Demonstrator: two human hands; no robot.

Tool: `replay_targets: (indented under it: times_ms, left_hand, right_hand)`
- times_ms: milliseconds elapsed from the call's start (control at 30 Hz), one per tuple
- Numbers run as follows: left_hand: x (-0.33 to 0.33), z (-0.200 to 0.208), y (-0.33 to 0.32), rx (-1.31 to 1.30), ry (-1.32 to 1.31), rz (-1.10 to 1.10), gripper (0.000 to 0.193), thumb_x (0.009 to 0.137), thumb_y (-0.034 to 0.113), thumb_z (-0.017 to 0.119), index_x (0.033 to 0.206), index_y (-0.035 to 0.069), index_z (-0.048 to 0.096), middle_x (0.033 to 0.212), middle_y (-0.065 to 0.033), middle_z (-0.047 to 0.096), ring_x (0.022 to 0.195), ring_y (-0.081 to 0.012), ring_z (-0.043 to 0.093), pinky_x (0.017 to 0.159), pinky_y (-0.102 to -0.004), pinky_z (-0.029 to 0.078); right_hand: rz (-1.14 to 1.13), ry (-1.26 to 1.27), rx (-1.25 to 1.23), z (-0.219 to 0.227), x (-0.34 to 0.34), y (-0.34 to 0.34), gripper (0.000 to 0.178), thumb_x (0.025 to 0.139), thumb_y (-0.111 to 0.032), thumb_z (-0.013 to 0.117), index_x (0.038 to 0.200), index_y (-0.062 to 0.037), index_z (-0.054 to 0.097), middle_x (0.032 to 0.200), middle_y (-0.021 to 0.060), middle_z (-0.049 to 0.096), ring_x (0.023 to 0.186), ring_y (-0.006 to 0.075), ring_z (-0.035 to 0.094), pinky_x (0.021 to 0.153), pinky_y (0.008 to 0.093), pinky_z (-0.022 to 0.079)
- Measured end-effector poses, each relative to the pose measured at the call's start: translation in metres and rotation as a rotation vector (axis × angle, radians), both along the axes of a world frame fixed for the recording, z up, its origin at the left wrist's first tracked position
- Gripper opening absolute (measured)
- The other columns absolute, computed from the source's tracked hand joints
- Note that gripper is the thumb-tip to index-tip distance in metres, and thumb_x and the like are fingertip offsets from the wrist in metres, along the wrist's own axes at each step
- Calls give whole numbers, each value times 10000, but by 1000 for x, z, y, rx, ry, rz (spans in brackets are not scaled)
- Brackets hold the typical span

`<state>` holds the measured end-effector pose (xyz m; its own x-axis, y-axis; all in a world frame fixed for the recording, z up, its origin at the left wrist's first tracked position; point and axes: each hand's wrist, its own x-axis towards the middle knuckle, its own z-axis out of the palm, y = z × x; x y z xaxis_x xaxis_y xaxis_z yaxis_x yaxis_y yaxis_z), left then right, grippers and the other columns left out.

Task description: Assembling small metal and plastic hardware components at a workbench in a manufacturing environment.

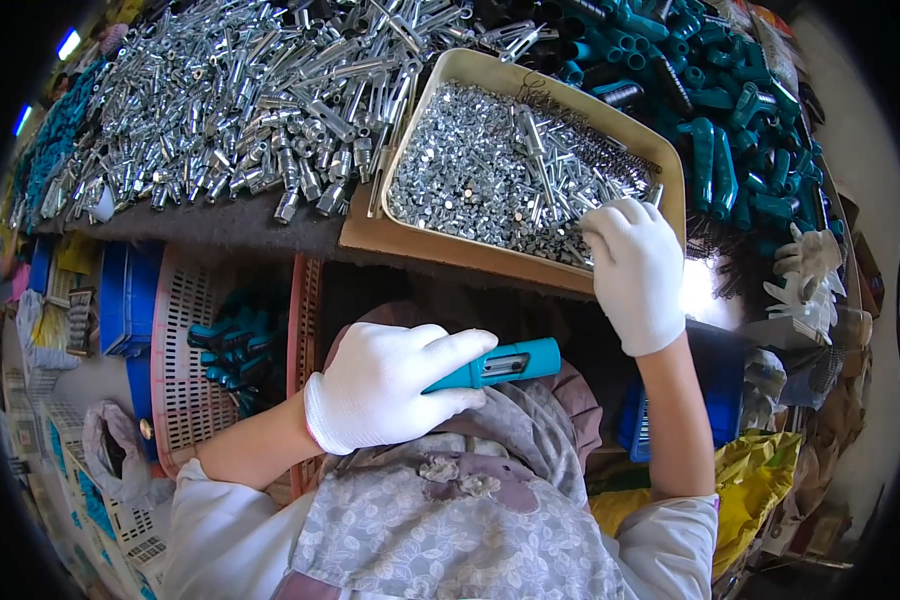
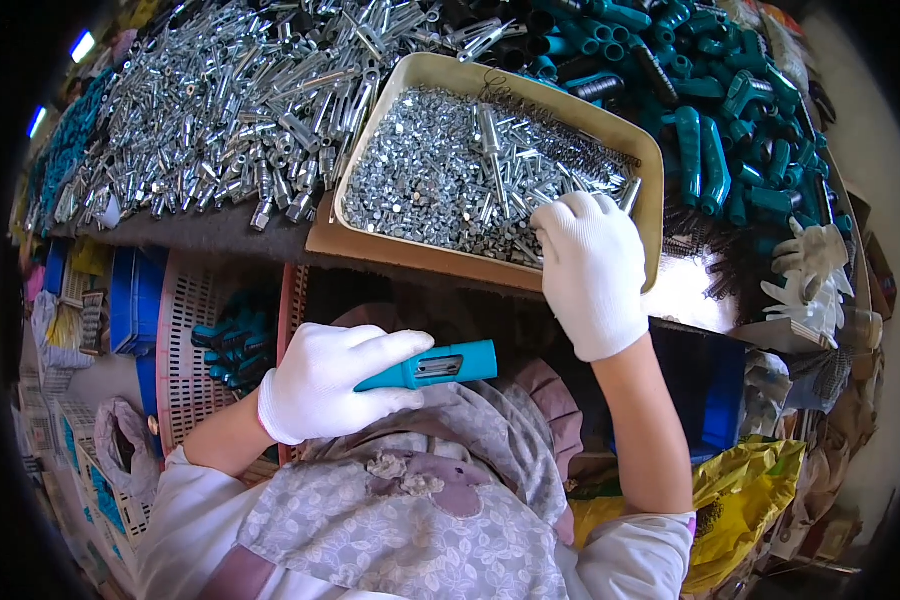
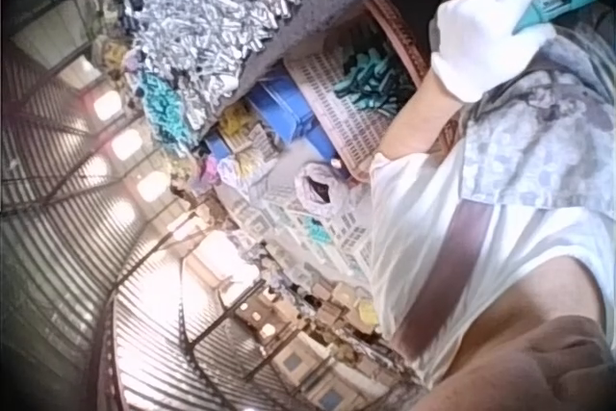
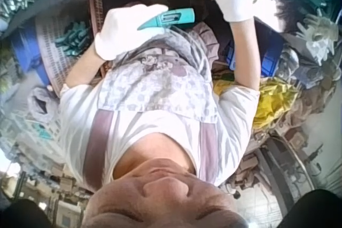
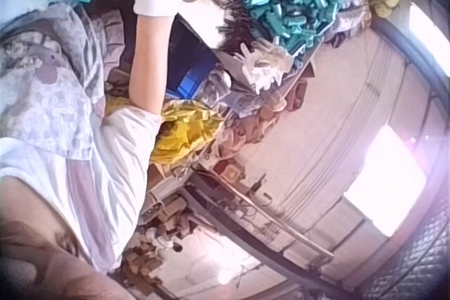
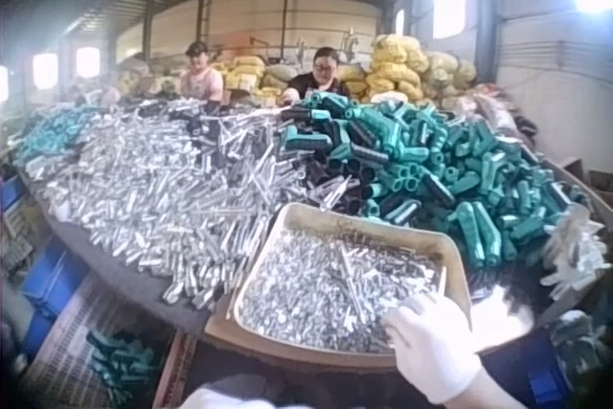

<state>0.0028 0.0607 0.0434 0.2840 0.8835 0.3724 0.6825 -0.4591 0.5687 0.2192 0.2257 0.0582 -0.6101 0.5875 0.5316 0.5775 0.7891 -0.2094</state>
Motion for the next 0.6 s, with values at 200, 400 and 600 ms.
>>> replay_targets:
  times_ms: [200, 400, 600]
  left_hand:
    - [-4, 2, 2, -35, -36, 43, 505, 698, 213, 850, 1146, 56, 677, 831, -113, 682, 676, -274, 675, 590, -337, 528]
    - [-11, 0, 3, -95, -176, 45, 492, 735, 178, 834, 1172, 25, 668, 844, -129, 678, 685, -268, 669, 617, -322, 531]
    - [-15, 21, 6, -71, -89, 95, 427, 774, 183, 812, 1143, 13, 682, 845, -134, 674, 679, -255, 660, 626, -317, 519]
  right_hand:
    - [332, 158, -743, 4, -13, -67, 243, 881, -228, 689, 1015, -25, 675, 916, 185, 680, 827, 380, 667, 753, 390, 536]
    - [59, 246, -1240, 35, 9, -46, 214, 880, -130, 633, 1014, 26, 690, 867, 76, 684, 812, 133, 627, 777, 283, 506]
    - [-56, 384, -1069, 47, 49, -9, 185, 858, -89, 616, 988, 16, 694, 850, 55, 671, 781, 113, 609, 724, 274, 504]
